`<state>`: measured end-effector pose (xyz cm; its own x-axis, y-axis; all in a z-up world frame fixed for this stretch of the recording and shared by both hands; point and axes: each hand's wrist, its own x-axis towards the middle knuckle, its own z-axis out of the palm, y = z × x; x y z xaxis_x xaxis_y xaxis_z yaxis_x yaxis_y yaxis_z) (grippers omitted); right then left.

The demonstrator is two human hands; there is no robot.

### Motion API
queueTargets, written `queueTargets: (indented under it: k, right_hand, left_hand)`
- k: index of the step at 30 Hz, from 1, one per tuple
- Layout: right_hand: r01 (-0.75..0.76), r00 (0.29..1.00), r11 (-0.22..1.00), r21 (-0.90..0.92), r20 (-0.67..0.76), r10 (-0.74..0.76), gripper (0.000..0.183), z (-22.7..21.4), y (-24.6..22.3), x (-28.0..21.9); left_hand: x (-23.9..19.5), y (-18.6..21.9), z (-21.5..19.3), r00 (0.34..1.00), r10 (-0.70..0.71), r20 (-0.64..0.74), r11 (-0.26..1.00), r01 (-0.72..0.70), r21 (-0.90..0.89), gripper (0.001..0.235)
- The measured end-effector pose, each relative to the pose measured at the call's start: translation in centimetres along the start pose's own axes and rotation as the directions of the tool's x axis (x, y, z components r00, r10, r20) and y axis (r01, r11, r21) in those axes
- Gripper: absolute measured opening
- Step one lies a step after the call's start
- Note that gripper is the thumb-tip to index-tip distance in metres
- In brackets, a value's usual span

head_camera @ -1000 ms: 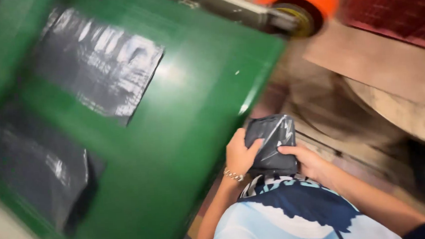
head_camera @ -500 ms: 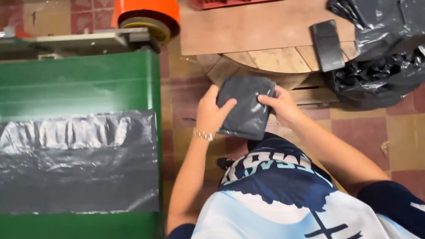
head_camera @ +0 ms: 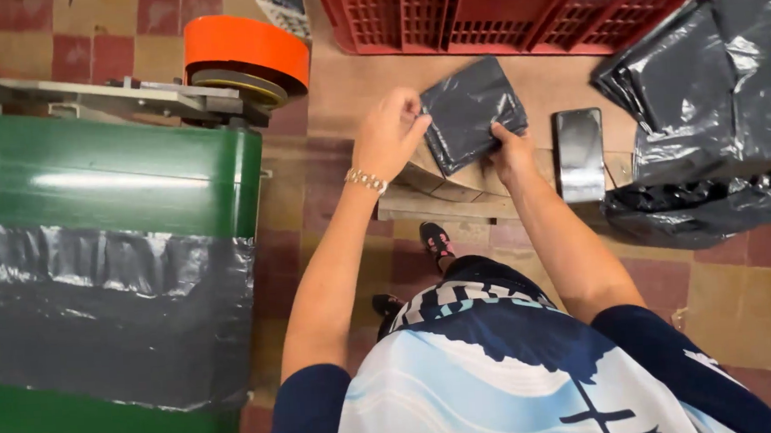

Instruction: Folding plastic bags on a conveyor belt and placing them into a storage crate

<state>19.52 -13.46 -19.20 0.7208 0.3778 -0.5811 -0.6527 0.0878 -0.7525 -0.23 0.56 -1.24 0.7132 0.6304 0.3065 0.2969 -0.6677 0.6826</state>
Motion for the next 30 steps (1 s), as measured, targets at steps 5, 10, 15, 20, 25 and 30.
queueTargets:
  k: [5, 10, 15, 20, 25, 30]
  right_hand:
    - [0.060, 0.997, 0.957, -0.284, -0.028, -0.071, 0.054, -1.4, -0.7, -0.4]
    - [0.300, 0.953, 0.829, -0.471, 0.121, -0.276, 0.060, -2.1, -1.2, -0.5]
    - [0.504, 0.852, 0.559, -0.658, 0.271, -0.448, 0.015, -4.3, -1.2, 2.5]
    - [0.521, 0.844, 0.565, -0.639, 0.286, -0.454, 0.019, -5.3, -0.4, 4.1]
    - [0.664, 0.734, 0.316, -0.677, 0.512, -0.446, 0.024, -3.9, -3.2, 1.1]
    - [0.951, 0.252, -0.073, -0.300, 0.892, -0.375, 0.032, 4.4, -5.4, -9.7]
  left_hand:
    - [-5.4, -3.6, 4.1, 0.903, -0.370, 0.217, 0.926, 0.377, 0.013, 0.020]
    - [-6.0, -5.3, 12.3, 0.730, -0.579, 0.363, 0.703, 0.673, -0.232, 0.033]
    - [-3.8, -5.3, 15.1, 0.556, -0.758, 0.342, 0.603, 0.796, 0.043, 0.052]
    - [-5.1, -4.6, 16.5, 0.552, -0.782, 0.289, 0.587, 0.809, 0.045, 0.039]
    - [-7.3, -2.5, 12.2, 0.606, -0.750, 0.267, 0.645, 0.760, 0.086, 0.046]
    - [-14.5, -2.1, 5.4, 0.804, -0.595, -0.016, 0.801, 0.594, 0.070, 0.028]
